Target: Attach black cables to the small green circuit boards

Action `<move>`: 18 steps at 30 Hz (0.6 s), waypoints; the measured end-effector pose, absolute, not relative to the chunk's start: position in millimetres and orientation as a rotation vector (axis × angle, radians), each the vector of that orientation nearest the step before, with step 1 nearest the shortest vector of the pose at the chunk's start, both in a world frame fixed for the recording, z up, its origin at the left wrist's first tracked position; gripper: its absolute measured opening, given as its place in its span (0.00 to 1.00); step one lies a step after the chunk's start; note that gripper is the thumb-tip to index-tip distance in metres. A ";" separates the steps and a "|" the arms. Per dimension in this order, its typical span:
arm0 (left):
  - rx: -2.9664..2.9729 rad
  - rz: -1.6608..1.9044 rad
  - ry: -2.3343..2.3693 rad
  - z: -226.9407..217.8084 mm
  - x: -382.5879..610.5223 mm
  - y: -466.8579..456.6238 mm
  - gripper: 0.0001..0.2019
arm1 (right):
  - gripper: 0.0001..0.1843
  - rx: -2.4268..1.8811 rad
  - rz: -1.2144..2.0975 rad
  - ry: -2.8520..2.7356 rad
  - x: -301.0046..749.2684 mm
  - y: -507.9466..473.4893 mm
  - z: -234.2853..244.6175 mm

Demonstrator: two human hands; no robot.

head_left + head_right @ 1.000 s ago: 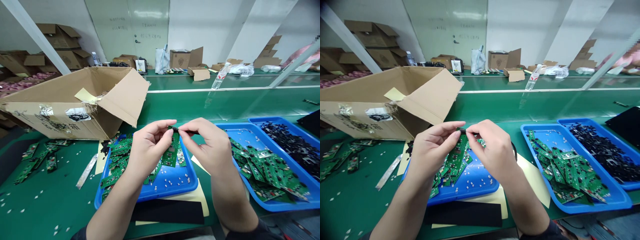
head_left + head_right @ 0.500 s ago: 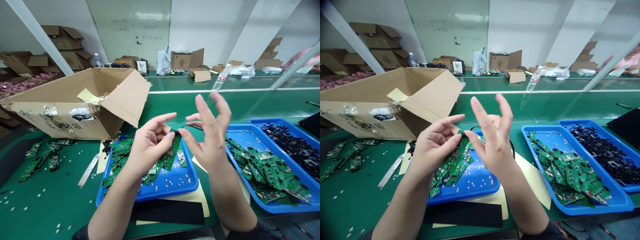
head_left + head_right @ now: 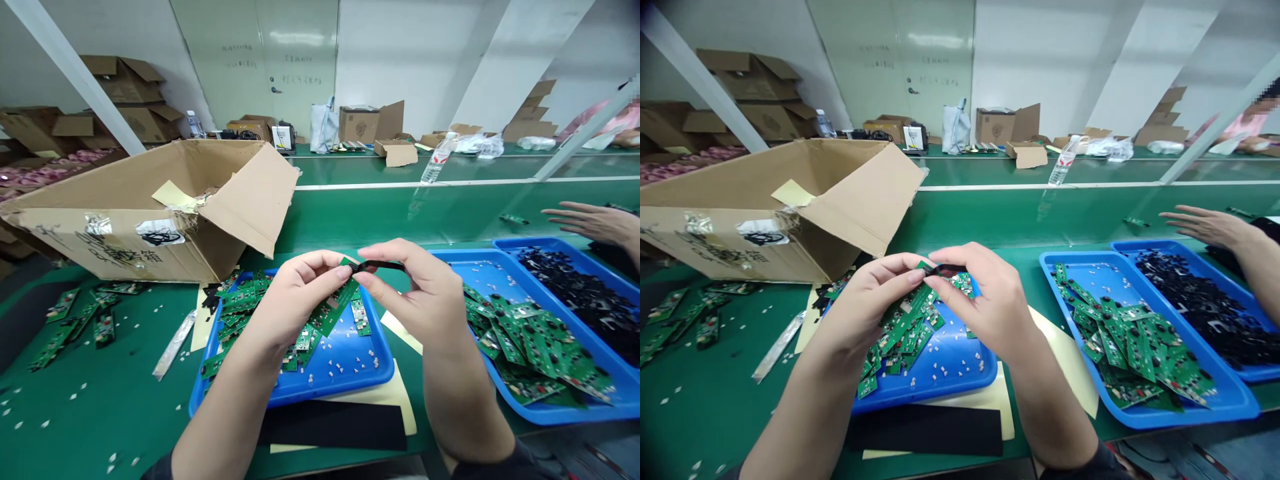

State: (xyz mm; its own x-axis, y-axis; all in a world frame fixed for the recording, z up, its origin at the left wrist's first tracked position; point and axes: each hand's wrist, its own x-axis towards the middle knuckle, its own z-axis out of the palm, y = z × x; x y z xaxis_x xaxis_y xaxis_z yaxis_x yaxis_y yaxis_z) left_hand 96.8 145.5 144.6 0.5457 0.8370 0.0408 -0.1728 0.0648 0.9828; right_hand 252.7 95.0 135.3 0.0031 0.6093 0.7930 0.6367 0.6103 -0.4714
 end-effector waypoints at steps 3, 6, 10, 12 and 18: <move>1.204 0.805 0.613 145.2 96.4 144.3 0.07 | 0.11 -1.055 -0.085 -1.726 258.3 91.4 138.7; 1.188 0.728 0.541 147.4 96.8 142.1 0.07 | 0.10 -1.071 -0.143 -1.806 263.6 87.5 141.4; 1.251 0.646 0.508 150.0 96.5 141.8 0.08 | 0.08 -1.037 -0.285 -1.891 268.9 84.9 142.1; 1.279 0.615 0.483 150.2 95.5 142.8 0.09 | 0.08 -1.007 -0.343 -1.929 270.9 85.0 141.6; 1.252 0.548 0.405 148.8 91.3 146.6 0.10 | 0.12 -0.940 -0.410 -1.971 272.3 86.9 140.6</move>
State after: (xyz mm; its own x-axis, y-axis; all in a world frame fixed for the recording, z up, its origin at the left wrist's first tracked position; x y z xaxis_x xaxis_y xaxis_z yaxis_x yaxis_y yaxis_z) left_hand 91.3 146.6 148.8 0.8049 0.5934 0.0077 -0.1670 0.2141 0.9624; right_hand 272.3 86.9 140.6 -0.3187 0.4559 0.8310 0.7497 0.6577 -0.0733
